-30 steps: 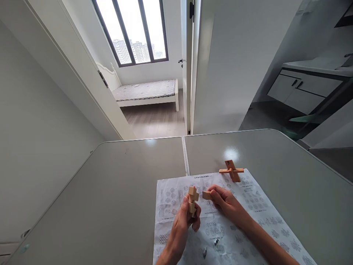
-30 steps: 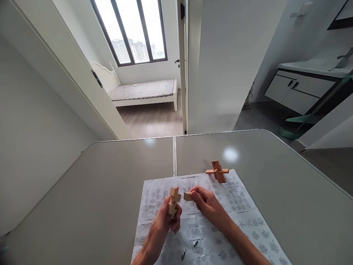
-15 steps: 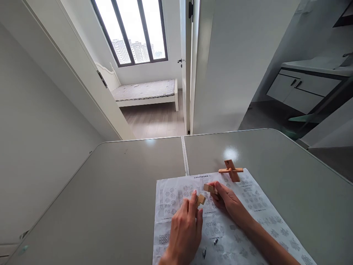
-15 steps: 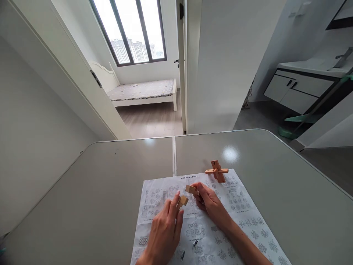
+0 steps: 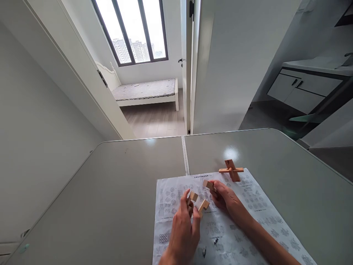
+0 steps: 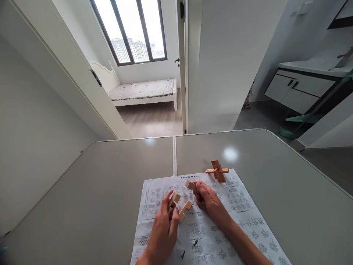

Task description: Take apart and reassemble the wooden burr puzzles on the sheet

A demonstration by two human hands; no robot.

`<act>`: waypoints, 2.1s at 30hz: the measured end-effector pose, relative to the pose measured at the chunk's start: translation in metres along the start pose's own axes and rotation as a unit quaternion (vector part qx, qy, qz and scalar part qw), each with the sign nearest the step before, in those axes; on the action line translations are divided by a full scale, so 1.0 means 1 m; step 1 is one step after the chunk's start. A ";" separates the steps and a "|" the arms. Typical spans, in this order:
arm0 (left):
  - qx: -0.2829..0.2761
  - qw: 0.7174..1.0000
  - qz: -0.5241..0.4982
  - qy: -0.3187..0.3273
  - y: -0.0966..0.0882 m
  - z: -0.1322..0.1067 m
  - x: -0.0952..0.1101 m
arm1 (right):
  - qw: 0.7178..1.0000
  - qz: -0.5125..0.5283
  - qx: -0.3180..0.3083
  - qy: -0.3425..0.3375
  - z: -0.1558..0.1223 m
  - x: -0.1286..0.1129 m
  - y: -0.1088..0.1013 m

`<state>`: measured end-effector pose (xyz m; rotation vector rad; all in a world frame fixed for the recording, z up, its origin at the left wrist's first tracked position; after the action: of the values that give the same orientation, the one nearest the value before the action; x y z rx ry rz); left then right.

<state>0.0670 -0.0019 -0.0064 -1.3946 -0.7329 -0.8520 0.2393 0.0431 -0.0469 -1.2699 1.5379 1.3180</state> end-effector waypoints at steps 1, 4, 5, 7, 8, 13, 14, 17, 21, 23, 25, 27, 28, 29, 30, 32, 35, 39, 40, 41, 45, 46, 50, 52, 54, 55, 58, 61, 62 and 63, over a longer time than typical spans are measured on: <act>0.001 0.999 -0.045 -0.029 -0.002 0.001 -0.004 | 1.000 0.008 0.000 0.000 0.000 0.001 -0.001; -0.002 0.978 -0.189 -0.083 -0.003 0.003 -0.009 | 0.999 0.034 -0.013 0.002 0.000 0.002 0.001; -0.010 0.968 -0.233 -0.096 -0.002 0.003 -0.010 | 0.999 0.037 -0.025 0.004 -0.001 0.002 0.004; -0.029 0.947 -0.300 -0.111 0.002 0.005 -0.007 | 0.998 0.029 -0.054 0.000 -0.002 -0.002 0.010; -0.035 0.939 -0.322 -0.112 0.004 0.006 -0.005 | 0.997 0.020 -0.070 -0.005 -0.002 -0.004 0.013; -0.046 0.920 -0.376 -0.101 0.006 0.009 0.005 | 0.991 0.015 -0.129 -0.018 -0.006 -0.009 0.023; -0.048 0.920 -0.376 -0.100 0.007 0.009 0.006 | 0.990 0.015 -0.138 -0.018 -0.007 -0.008 0.025; -0.056 0.921 -0.371 -0.100 0.009 0.009 0.008 | 0.988 0.007 -0.150 -0.024 -0.009 -0.008 0.025; -0.052 0.927 -0.356 -0.108 0.010 0.009 0.007 | 0.989 0.000 -0.141 -0.052 -0.010 -0.017 0.023; -0.052 0.929 -0.348 -0.115 0.011 0.008 0.004 | 0.985 0.002 -0.160 -0.062 -0.012 -0.022 0.027; -0.060 0.929 -0.344 -0.126 0.014 0.006 0.001 | 0.980 0.013 -0.193 -0.050 -0.015 -0.022 0.034; -0.074 0.929 -0.337 -0.135 0.018 0.005 -0.003 | 0.974 0.032 -0.220 -0.031 -0.018 -0.019 0.040; -0.081 0.930 -0.332 -0.138 0.020 0.004 -0.004 | 0.973 0.038 -0.227 -0.023 -0.020 -0.018 0.042; -0.086 0.931 -0.327 -0.138 0.021 0.003 -0.005 | 0.972 0.041 -0.230 -0.020 -0.020 -0.017 0.044; -0.091 0.933 -0.320 -0.138 0.023 0.002 -0.005 | 0.972 0.043 -0.229 -0.022 -0.020 -0.017 0.044; -0.094 0.935 -0.310 -0.142 0.024 0.002 -0.006 | 0.975 0.045 -0.217 -0.031 -0.019 -0.018 0.043; -0.069 0.935 -0.311 -0.157 0.020 0.002 -0.008 | 0.979 0.037 -0.195 -0.054 -0.017 -0.020 0.038; 0.001 0.928 -0.331 -0.170 0.003 0.005 -0.010 | 0.981 -0.029 -0.152 -0.121 -0.017 -0.030 0.032; 0.004 0.928 -0.332 -0.170 0.002 0.006 -0.010 | 0.979 -0.050 -0.140 -0.142 -0.018 -0.033 0.031; -0.003 0.929 -0.330 -0.168 0.002 0.006 -0.009 | 0.976 -0.070 -0.131 -0.161 -0.019 -0.036 0.031; -0.058 0.937 -0.312 -0.147 0.010 0.003 -0.003 | 0.956 -0.143 -0.120 -0.229 -0.026 -0.046 0.036; -0.066 0.938 -0.310 -0.142 0.011 0.003 -0.002 | 0.950 -0.156 -0.121 -0.242 -0.027 -0.048 0.038; -0.074 0.938 -0.311 -0.132 0.011 0.003 0.001 | 0.937 -0.187 -0.126 -0.269 -0.029 -0.050 0.040; -0.069 0.939 -0.309 -0.132 0.009 0.004 0.001 | 0.936 -0.191 -0.126 -0.266 -0.029 -0.048 0.039; -0.051 0.943 -0.301 -0.130 0.005 0.006 0.000 | 0.942 -0.191 -0.123 -0.248 -0.027 -0.045 0.037; -0.039 0.946 -0.295 -0.126 0.003 0.006 -0.001 | 0.946 -0.189 -0.121 -0.233 -0.026 -0.042 0.037; -0.026 0.953 -0.280 -0.110 -0.002 0.007 0.003 | 0.961 -0.175 -0.105 -0.188 -0.022 -0.035 0.033; -0.054 0.951 -0.286 -0.102 0.001 0.005 0.013 | 0.974 -0.144 -0.088 -0.152 -0.018 -0.030 0.028; -0.065 0.949 -0.293 -0.102 0.002 0.005 0.016 | 0.978 -0.127 -0.089 -0.137 -0.017 -0.028 0.028; -0.072 0.946 -0.300 -0.104 0.003 0.005 0.018 | 0.982 -0.108 -0.095 -0.122 -0.017 -0.027 0.028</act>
<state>0.0791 0.0016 0.0077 -1.4207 -1.3191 -1.2589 0.2195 0.0319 -0.0112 -1.2965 1.0946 1.4416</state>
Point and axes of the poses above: each hand's wrist, its own z-axis towards the middle knuckle, its own y-axis out of the palm, x = y × z, the point moved 10 cm from there along z, towards the middle knuckle, and after that the axes turned 4 degrees about x, right-handed, at the moved point
